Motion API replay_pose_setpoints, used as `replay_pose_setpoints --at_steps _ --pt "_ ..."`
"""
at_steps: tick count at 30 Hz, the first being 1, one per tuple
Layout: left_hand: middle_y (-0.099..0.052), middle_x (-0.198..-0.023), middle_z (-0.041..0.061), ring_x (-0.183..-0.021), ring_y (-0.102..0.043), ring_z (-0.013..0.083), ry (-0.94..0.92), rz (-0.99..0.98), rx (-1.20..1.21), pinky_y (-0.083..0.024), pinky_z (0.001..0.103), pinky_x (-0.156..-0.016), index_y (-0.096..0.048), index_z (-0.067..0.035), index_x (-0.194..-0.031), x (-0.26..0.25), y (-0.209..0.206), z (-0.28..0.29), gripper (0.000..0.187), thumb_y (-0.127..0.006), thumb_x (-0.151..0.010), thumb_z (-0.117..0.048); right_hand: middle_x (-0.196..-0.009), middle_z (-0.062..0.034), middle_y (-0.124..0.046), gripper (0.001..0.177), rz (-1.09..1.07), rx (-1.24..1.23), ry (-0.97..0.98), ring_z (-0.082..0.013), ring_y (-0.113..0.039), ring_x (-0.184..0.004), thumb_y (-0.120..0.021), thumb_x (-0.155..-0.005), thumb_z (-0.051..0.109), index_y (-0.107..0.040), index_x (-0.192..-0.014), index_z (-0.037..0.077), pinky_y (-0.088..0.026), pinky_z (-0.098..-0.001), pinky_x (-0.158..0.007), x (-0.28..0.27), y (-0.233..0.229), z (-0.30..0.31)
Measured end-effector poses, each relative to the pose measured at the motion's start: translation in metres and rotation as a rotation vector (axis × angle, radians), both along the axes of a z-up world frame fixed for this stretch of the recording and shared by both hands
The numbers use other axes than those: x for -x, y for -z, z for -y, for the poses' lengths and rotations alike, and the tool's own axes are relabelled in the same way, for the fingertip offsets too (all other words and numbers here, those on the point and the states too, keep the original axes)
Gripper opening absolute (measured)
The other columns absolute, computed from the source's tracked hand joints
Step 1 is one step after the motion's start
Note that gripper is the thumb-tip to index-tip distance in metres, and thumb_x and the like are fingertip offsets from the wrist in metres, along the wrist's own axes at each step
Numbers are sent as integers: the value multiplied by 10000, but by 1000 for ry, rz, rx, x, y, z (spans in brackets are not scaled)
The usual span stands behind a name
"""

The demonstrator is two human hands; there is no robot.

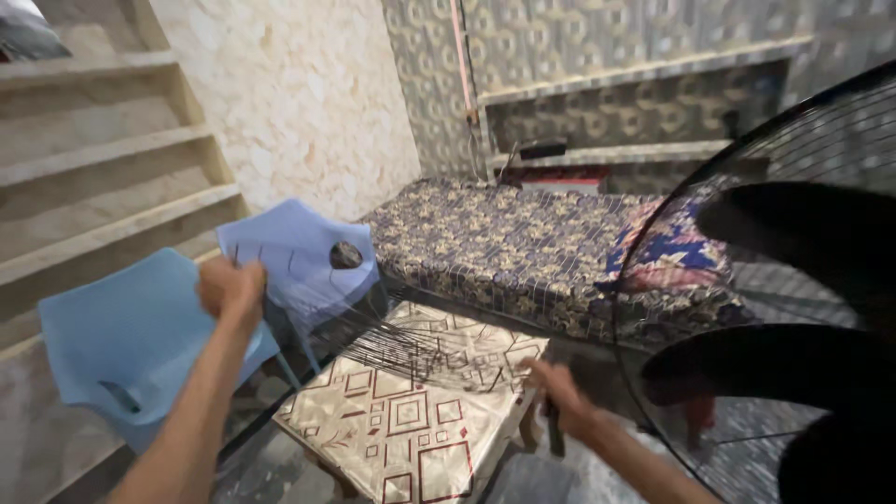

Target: The person assembles a standing fan by attaching the front grille and securing it with a screwdriver. They manipulate the fan head and use a screwdriver to tighten the grille onto the fan blades.

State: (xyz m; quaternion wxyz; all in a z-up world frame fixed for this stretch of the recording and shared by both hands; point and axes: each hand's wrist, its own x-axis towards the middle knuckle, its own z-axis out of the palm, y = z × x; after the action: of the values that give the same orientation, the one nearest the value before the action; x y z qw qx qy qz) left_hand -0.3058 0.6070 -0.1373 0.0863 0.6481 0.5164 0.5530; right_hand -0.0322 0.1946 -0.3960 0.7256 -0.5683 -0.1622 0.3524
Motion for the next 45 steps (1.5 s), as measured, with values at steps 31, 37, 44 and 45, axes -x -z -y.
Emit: replay_pose_setpoints --at_steps 31,37,44,45 --pt "-748 -1042 231 -980 -747 382 405 -308 -34 -611 444 -826 -752 -17 -937 -37 -250 391 372 -844 -610 -169 -591 -59 -747 269 939 -82 352 -80 -655 -493 -735 -902 240 -760 -794 -5 -454 -277 -424 324 -282 365" --pt "-745 -999 154 -847 -779 400 675 -324 287 -667 555 -625 -767 -37 -1011 -26 -234 418 380 -808 -723 -281 -623 -31 -743 343 1256 235 445 -97 -675 -469 -664 -924 370 -781 -825 63 -534 -253 -439 264 -331 411" --pt "-682 -1287 78 -1150 -635 268 1555 -432 -214 -502 495 -978 -730 -171 -1273 -57 -256 528 506 -553 -953 -522 -554 -8 -600 337 1162 379 275 -103 -493 -442 -724 -883 398 -752 -765 84 -384 -280 -438 192 -402 468" --pt "-692 -1292 102 -1172 -648 283 1700 -450 -98 -517 483 -987 -707 -171 -1276 -62 -250 545 487 -561 -944 -496 -530 -2 -562 338 1145 456 267 -110 -469 -425 -721 -871 408 -740 -740 98 -358 -286 -428 186 -408 474"
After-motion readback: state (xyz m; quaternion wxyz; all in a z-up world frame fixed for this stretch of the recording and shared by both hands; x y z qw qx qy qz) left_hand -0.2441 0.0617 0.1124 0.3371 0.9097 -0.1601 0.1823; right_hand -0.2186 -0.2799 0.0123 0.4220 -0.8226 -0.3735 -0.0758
